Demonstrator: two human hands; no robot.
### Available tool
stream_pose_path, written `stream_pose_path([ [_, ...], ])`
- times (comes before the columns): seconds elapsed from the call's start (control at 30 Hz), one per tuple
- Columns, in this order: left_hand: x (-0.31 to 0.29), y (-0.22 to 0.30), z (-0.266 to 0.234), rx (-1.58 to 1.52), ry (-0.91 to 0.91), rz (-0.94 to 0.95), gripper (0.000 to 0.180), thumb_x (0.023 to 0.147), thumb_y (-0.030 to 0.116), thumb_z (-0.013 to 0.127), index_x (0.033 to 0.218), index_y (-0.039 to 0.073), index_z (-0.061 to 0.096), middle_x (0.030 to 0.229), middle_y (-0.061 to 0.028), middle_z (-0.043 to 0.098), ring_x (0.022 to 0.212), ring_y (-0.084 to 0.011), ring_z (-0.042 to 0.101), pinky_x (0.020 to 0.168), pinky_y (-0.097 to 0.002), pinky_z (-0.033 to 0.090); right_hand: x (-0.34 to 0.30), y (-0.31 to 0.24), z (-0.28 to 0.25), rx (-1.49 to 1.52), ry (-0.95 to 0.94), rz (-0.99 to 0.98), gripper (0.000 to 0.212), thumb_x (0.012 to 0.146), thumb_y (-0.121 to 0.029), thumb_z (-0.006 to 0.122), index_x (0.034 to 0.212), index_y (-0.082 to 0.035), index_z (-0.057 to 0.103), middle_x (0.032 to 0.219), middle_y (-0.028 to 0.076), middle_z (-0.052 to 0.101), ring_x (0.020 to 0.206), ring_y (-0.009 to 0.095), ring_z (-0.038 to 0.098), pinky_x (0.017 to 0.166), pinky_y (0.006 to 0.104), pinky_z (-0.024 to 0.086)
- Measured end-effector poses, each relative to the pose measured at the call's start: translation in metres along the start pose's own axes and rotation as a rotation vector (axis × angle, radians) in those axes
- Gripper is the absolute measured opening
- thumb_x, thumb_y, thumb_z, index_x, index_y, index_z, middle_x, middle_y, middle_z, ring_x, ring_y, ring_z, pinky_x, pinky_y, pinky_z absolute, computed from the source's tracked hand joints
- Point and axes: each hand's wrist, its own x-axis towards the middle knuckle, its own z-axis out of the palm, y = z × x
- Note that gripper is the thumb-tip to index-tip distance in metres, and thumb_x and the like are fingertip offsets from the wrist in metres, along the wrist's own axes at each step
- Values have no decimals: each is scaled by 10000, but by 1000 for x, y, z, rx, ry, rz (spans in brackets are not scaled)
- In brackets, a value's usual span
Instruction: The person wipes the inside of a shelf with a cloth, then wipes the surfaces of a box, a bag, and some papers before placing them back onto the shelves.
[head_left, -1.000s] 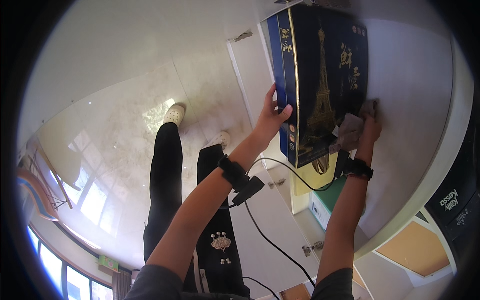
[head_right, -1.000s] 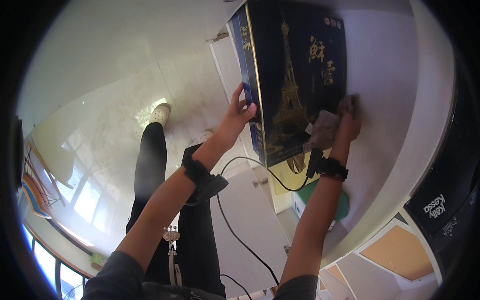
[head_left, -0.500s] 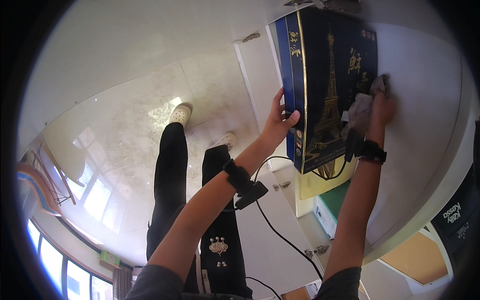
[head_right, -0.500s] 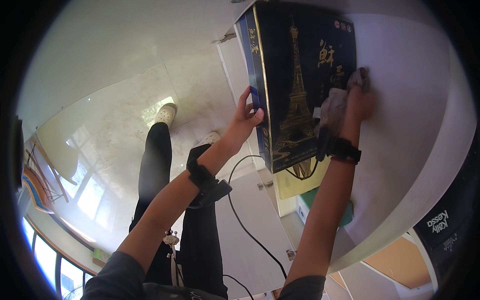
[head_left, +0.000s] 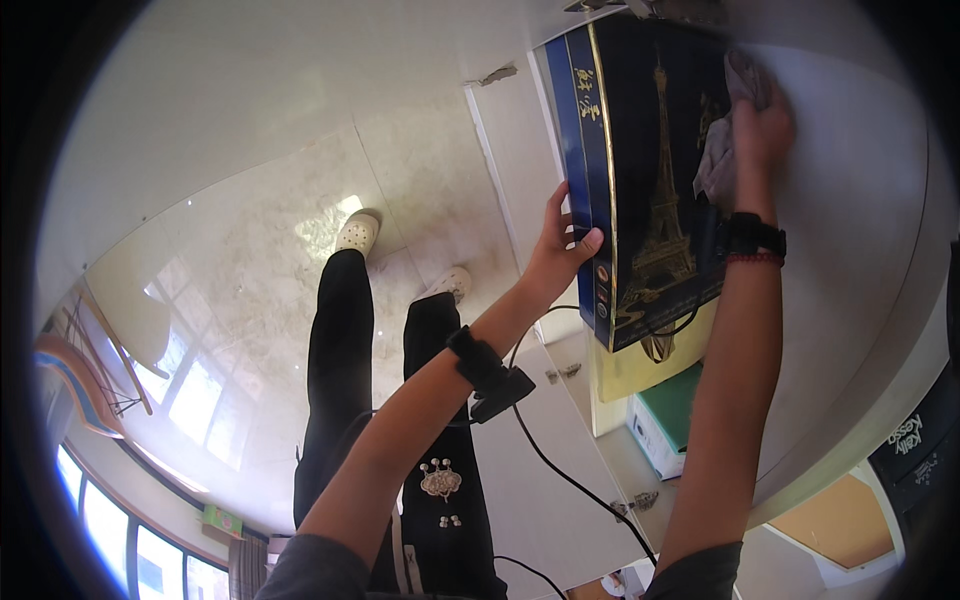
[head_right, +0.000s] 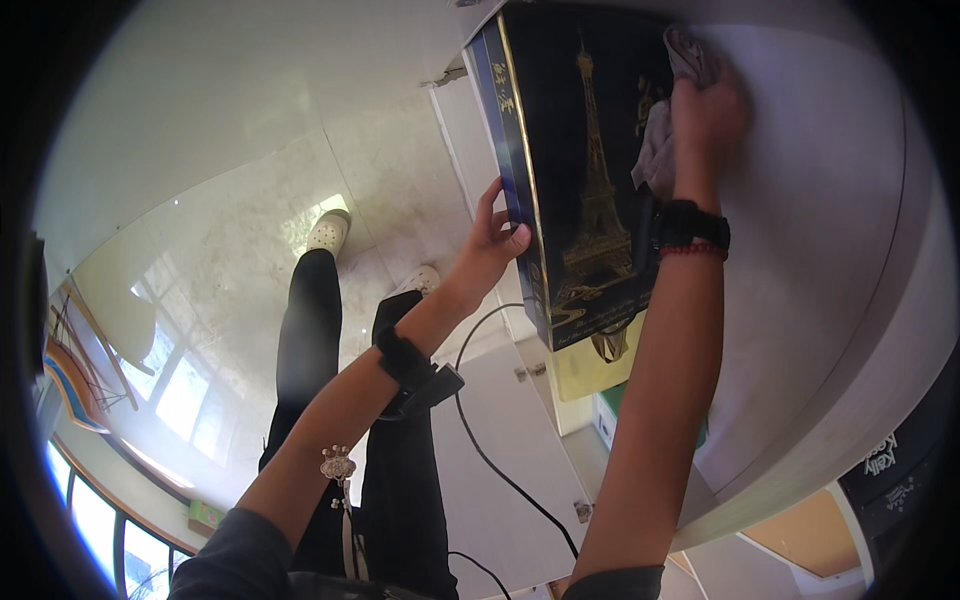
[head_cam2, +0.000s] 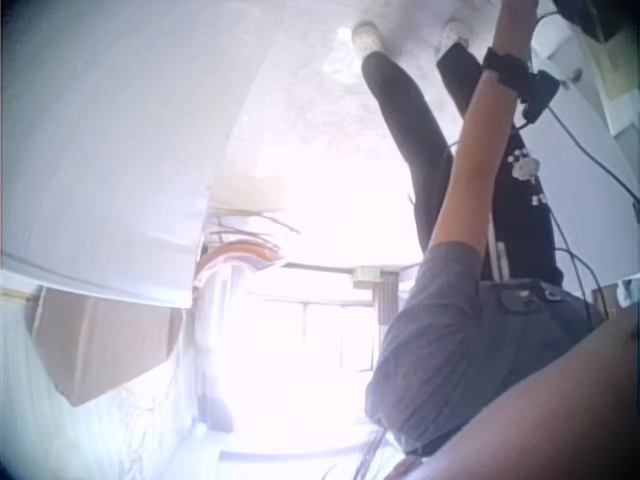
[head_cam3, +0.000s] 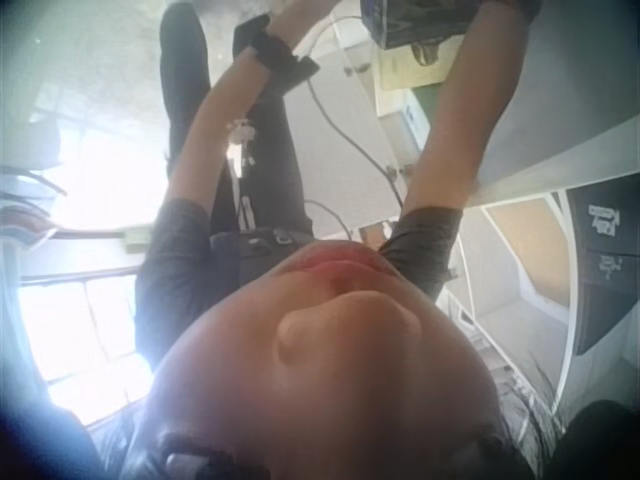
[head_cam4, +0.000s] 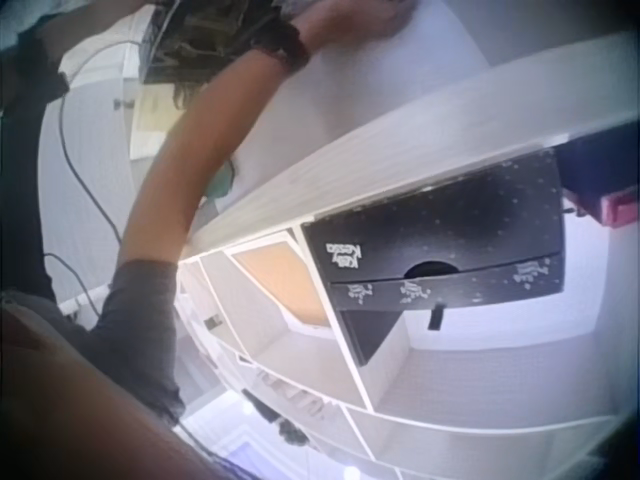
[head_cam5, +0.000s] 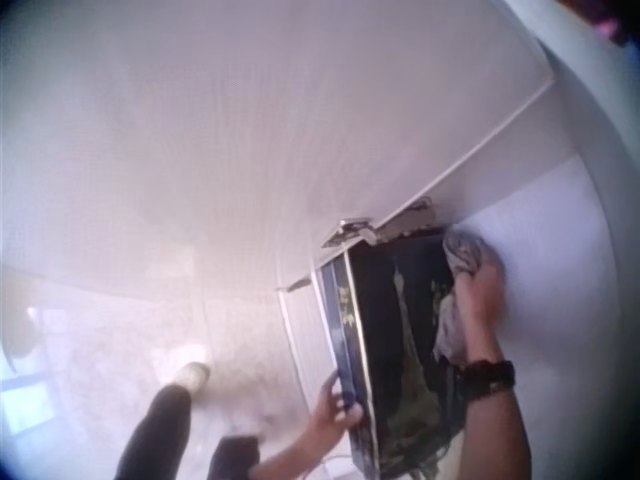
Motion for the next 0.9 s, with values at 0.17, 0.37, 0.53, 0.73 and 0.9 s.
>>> stream_pose_path([
  [0.17, 2, -2, 4, -38, -9, -2, 754, 856, 207, 578, 1386, 143, 45, 1110, -110, 466, 963, -154, 492, 864, -307, 399, 20, 10, 17, 80, 2, -28, 532, 673, -247, 635, 1163, -70, 533, 1120, 191, 556, 1064, 355, 504, 911, 376, 388],
  [0.37, 5, -14, 2, -16, 15, 28, 743, 853, 213, 583, 1383, 133, 69, 1106, -112, 473, 951, -155, 497, 853, -303, 400, 17, 4, 8, 203, -53, -70, 532, 702, -203, 646, 1198, -81, 499, 1127, 161, 562, 1061, 320, 519, 901, 352, 394],
  [0.53, 3, -12, 6, -46, 69, 73, 703, 853, 198, 582, 1380, 130, 121, 1089, -109, 491, 932, -151, 506, 840, -300, 404, -9, -41, -5, 372, -158, -38, 525, 693, -164, 667, 1190, -111, 509, 1103, 139, 579, 1037, 273, 543, 874, 326, 415],
  [0.73, 3, -8, 9, -92, 112, 43, 667, 852, 169, 578, 1374, 145, 164, 1094, -113, 506, 926, -155, 523, 829, -295, 412, -37, -87, -36, 653, -328, -143, 554, 727, -217, 665, 1228, -106, 457, 1193, 160, 519, 1095, 236, 511, 917, 349, 391],
  [0.9, 2, -2, 9, -76, 120, 24, 665, 844, 169, 588, 1368, 142, 180, 1093, -119, 511, 924, -163, 540, 816, -298, 421, -63, -119, -37, 380, -189, -312, 539, 659, -15, 638, 1176, -80, 503, 1069, 140, 587, 991, 263, 573, 836, 302, 445],
])
